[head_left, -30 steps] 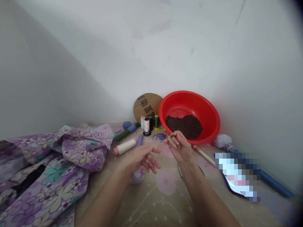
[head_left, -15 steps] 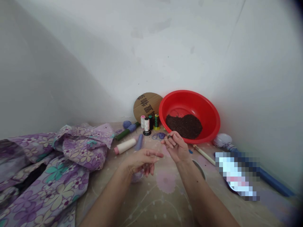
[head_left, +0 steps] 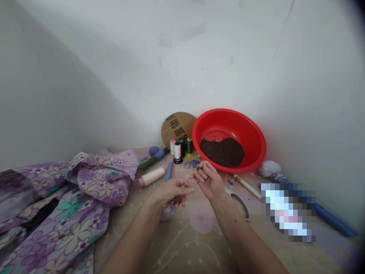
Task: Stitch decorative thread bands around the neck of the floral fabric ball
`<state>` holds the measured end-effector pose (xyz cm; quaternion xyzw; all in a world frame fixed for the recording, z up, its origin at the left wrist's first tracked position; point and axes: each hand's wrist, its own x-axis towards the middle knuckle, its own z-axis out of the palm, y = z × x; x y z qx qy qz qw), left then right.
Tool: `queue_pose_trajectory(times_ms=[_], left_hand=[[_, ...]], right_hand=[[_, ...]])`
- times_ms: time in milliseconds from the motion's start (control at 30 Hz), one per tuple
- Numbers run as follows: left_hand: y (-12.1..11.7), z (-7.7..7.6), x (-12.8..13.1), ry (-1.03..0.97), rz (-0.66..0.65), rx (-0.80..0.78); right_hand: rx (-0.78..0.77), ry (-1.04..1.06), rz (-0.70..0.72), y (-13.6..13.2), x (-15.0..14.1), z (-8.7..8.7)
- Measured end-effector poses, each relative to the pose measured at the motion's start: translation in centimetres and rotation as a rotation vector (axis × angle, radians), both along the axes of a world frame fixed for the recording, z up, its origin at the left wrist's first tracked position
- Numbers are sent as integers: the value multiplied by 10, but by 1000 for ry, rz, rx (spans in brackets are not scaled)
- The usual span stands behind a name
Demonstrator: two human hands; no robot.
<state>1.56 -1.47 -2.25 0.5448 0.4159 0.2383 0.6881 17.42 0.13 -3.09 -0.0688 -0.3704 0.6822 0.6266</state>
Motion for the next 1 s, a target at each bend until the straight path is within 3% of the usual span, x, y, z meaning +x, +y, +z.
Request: queue_pose_trajectory(times_ms=[233,533,733,1000], left_hand=[[-2,3,0,0,126,131],[2,-1,-7,-69,225,452],[-2,6,-2,-74,254,364],[-1,3,-6,-60,362,310]], right_hand=[[-16,-7,25,-1,-3,-3],[-19,-19,46,-4,-8,-1],[-31,-30,56,-5,-10,-4],[-30,-16,47,-5,-12,-5]])
